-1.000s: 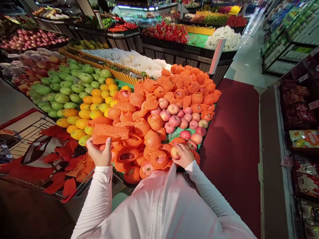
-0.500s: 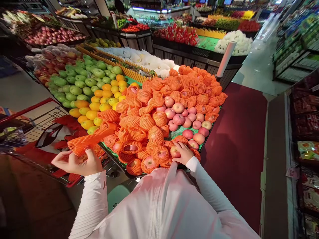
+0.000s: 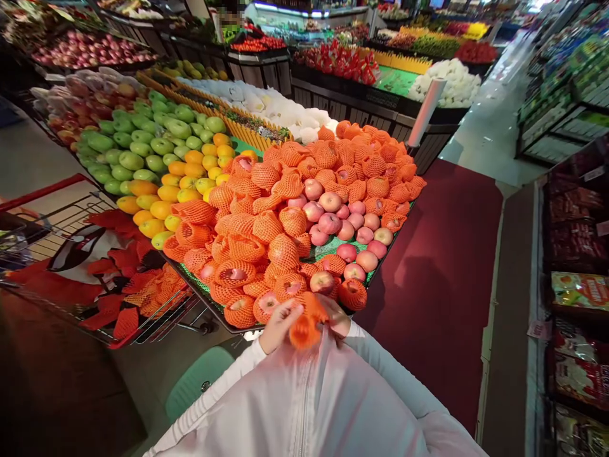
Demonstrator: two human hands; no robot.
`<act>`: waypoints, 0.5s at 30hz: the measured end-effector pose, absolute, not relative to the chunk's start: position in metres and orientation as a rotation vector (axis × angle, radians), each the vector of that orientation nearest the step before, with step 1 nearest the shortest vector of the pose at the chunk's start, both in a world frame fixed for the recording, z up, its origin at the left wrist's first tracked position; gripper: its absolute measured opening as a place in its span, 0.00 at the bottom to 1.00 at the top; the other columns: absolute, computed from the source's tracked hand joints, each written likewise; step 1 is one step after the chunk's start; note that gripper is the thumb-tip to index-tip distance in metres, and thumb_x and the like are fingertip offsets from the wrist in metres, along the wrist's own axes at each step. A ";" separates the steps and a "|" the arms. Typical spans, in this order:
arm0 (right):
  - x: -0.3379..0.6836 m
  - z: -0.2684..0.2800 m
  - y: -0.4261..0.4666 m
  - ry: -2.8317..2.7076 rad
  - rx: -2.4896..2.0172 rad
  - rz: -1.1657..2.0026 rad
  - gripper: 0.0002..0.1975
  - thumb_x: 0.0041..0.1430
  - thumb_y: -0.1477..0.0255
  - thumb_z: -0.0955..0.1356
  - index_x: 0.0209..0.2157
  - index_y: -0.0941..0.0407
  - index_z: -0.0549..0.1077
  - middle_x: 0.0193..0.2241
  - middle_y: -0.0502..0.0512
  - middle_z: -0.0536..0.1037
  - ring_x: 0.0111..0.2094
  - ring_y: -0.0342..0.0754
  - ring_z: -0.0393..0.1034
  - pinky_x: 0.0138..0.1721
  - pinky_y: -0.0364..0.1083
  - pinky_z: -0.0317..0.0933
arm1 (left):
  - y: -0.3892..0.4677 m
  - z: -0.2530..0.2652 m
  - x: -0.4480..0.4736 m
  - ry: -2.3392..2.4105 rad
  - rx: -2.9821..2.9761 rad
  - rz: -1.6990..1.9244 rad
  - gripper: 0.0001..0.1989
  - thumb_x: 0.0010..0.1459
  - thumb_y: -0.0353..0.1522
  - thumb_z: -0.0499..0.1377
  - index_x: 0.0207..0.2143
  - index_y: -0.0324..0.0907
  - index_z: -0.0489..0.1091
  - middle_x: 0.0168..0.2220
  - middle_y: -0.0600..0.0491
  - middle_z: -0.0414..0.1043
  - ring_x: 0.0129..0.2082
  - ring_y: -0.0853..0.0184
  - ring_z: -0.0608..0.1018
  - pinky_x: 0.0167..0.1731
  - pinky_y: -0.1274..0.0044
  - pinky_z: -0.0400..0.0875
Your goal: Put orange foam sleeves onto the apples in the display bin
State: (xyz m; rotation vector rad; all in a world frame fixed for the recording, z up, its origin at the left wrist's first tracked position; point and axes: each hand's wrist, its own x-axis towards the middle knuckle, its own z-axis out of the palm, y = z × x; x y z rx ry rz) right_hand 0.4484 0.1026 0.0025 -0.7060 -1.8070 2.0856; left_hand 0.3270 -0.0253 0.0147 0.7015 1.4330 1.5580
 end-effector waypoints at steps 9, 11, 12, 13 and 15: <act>0.505 -0.002 0.130 -1.205 -0.897 2.379 0.15 0.47 0.58 0.76 0.31 0.52 0.74 0.32 0.49 0.77 0.36 0.48 0.73 0.42 0.49 0.67 | 0.008 -0.001 0.360 1.393 0.638 1.548 0.13 0.55 0.41 0.64 0.30 0.39 0.76 0.33 0.51 0.74 0.35 0.65 0.73 0.40 0.74 0.66; 0.513 -0.006 0.128 -0.985 -0.924 2.451 0.18 0.47 0.56 0.75 0.37 0.51 0.75 0.39 0.52 0.79 0.43 0.52 0.74 0.46 0.52 0.66 | 0.014 -0.009 0.365 1.200 0.365 1.586 0.14 0.54 0.42 0.64 0.30 0.40 0.76 0.31 0.52 0.75 0.32 0.65 0.75 0.38 0.74 0.67; 0.516 -0.008 0.127 -0.955 -0.927 2.497 0.19 0.48 0.55 0.74 0.39 0.51 0.76 0.41 0.53 0.80 0.44 0.52 0.74 0.48 0.52 0.66 | 0.016 -0.013 0.367 1.103 0.241 1.614 0.14 0.53 0.43 0.64 0.31 0.40 0.76 0.31 0.52 0.76 0.32 0.65 0.75 0.38 0.74 0.68; 0.517 -0.009 0.125 -0.982 -0.932 2.538 0.20 0.48 0.54 0.74 0.39 0.52 0.76 0.40 0.54 0.80 0.44 0.53 0.74 0.48 0.52 0.66 | 0.017 -0.016 0.368 1.022 0.135 1.644 0.14 0.53 0.43 0.65 0.33 0.40 0.76 0.32 0.52 0.77 0.33 0.65 0.76 0.39 0.73 0.68; 0.516 -0.011 0.125 -1.153 -0.951 2.585 0.21 0.45 0.54 0.75 0.36 0.54 0.77 0.37 0.55 0.80 0.40 0.51 0.74 0.46 0.51 0.66 | 0.017 -0.020 0.369 0.935 -0.019 1.694 0.14 0.50 0.42 0.67 0.34 0.40 0.76 0.34 0.52 0.78 0.35 0.64 0.77 0.41 0.74 0.69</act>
